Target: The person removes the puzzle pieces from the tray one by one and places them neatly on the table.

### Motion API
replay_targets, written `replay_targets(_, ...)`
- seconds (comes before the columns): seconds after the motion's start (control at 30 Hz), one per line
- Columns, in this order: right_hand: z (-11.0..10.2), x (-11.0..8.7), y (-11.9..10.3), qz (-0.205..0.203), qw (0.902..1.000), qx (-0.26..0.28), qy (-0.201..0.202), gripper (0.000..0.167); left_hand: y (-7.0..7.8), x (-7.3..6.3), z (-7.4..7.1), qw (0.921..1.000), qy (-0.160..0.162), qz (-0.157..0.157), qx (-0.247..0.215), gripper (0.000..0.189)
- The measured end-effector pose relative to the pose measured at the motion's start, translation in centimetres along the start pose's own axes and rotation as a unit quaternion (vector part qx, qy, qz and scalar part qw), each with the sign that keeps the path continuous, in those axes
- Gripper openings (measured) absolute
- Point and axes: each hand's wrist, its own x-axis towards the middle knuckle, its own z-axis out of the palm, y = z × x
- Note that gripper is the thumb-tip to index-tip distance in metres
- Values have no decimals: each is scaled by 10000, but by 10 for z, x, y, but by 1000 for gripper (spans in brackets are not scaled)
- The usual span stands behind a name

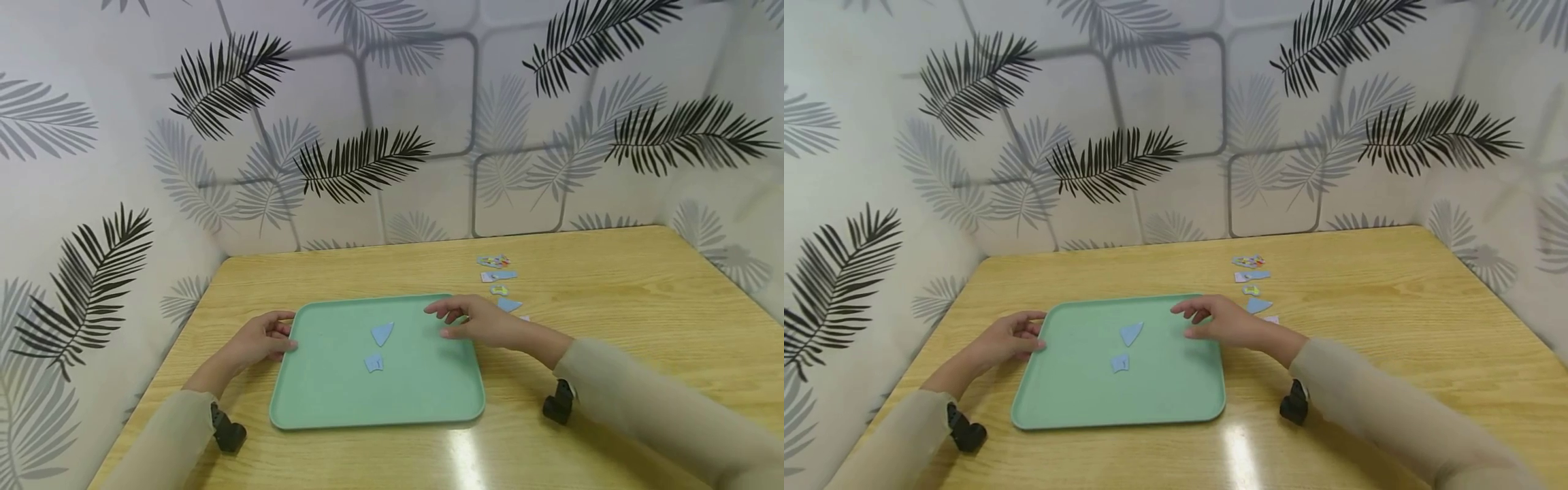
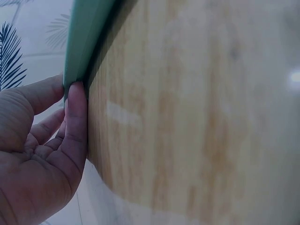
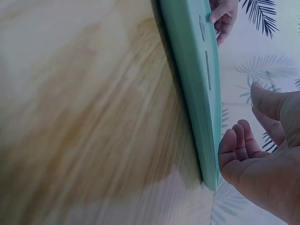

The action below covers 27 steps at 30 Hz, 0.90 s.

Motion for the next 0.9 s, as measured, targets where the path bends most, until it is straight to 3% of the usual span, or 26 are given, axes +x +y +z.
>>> replay_targets(0.4, 19, 34, -10, 57, 9991, -78, -420, 43, -2, 1, 0, 9999, 78, -87, 35, 66)
replay_targets(0.63, 30, 50, -15, 166, 9981, -390, -447, 44, 1, 0, 1, 10000, 61, -41, 5, 65)
replay_targets(0.9, 33, 65, -18, 317, 9977, -356, -474, 45, 2, -2, 1, 9999, 97, -28, 33, 65)
